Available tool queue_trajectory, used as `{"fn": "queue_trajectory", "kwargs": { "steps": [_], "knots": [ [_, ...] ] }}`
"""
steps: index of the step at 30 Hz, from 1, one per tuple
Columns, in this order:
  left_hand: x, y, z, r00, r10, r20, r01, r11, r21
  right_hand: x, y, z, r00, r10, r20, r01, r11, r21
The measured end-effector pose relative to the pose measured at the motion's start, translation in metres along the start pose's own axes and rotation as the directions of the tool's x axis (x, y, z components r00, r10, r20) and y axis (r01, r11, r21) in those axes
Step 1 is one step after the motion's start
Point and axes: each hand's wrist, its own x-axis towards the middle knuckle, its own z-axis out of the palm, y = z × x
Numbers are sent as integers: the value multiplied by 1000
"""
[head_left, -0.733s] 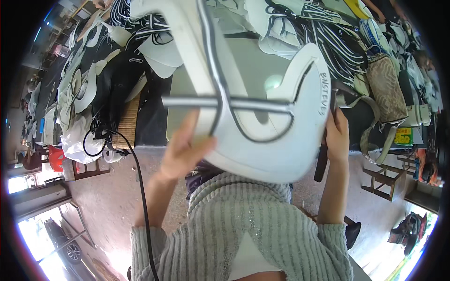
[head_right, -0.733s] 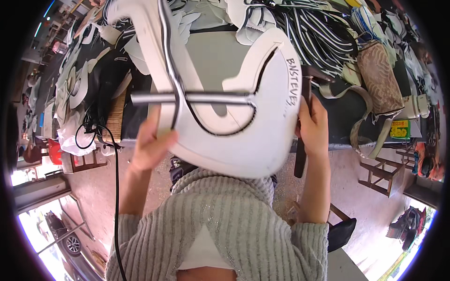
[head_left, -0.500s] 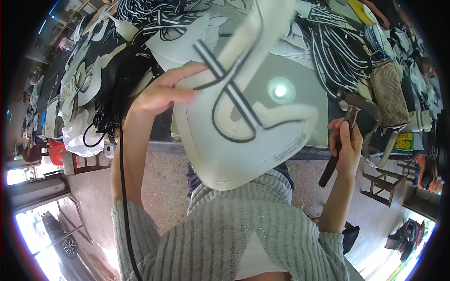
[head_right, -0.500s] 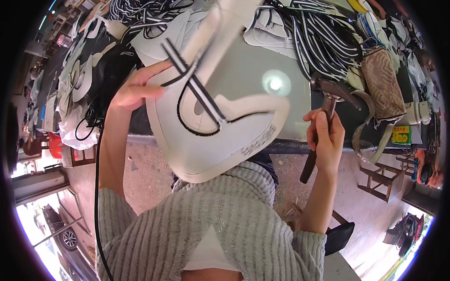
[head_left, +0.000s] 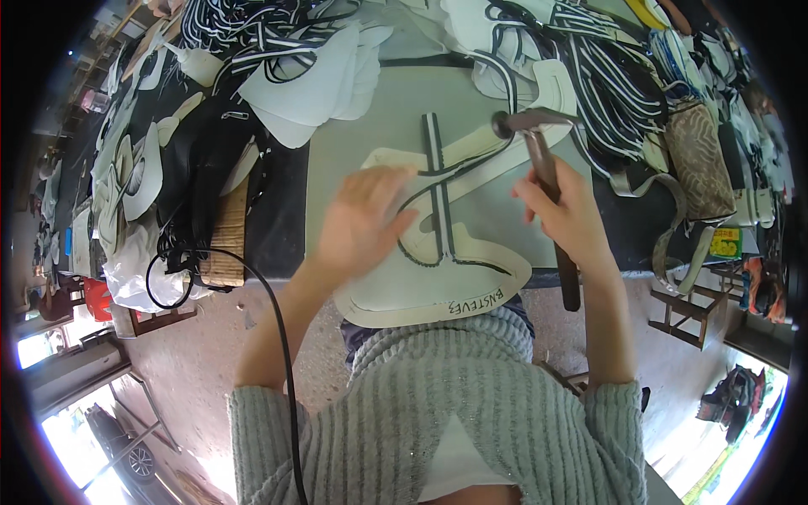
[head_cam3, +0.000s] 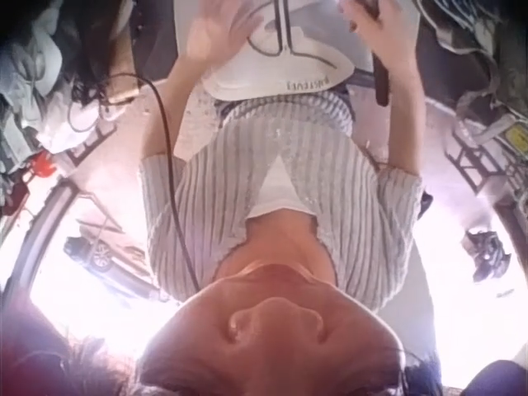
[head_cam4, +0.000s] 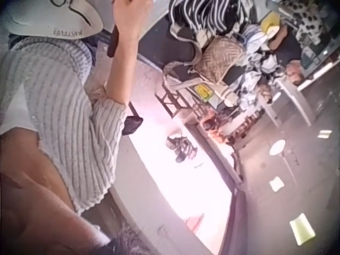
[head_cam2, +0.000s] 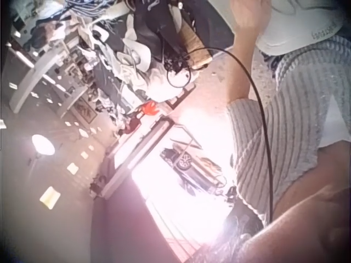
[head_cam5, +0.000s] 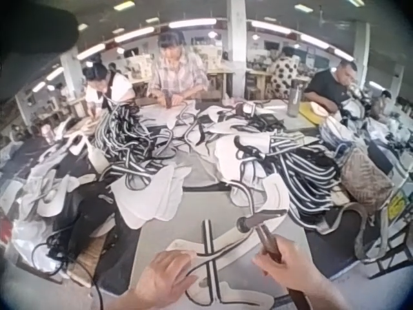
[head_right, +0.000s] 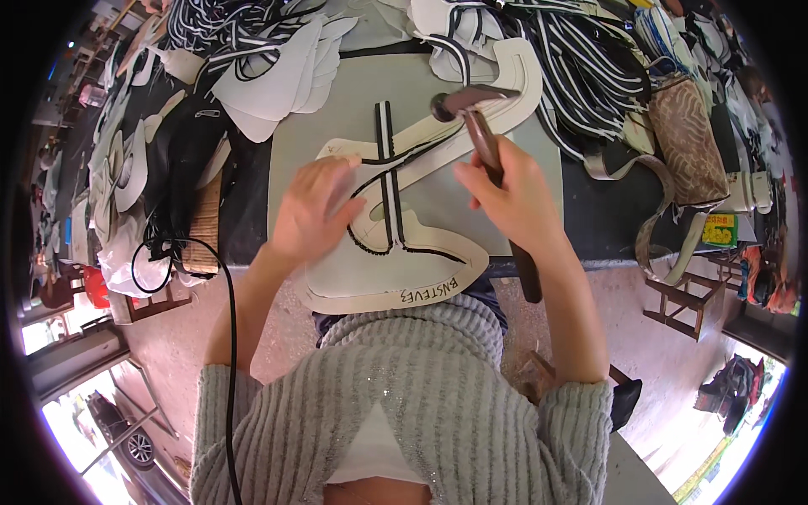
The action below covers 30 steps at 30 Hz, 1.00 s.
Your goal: The worker is assembling shoe upper components by hammering layers together and applying liquid adhesive.
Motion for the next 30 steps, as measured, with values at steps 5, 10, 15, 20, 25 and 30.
{"fn": "queue_trajectory", "kwargs": {
  "steps": [5,10,15,20,25,30],
  "knots": [
    [2,6,9,999,44,-4,-44,999,0,64,6,41,999,39,-27,-42,990,-132],
    [3,-3,5,999,21,25,-21,1000,-10,64,-20,56,990,96,103,-130,907,401],
    [30,1,14,968,-246,45,209,701,-682,58,-29,43,970,19,241,-163,790,591],
    [24,-9,22,971,-237,44,207,728,-654,62,-29,42,999,28,-27,-23,988,154],
    [28,-6,31,963,-268,6,206,727,-655,111,17,52,990,-52,-131,27,983,-181],
    [27,-8,28,964,-265,13,214,749,-627,108,-13,82,982,-191,6,166,840,-517]
  ]
}}
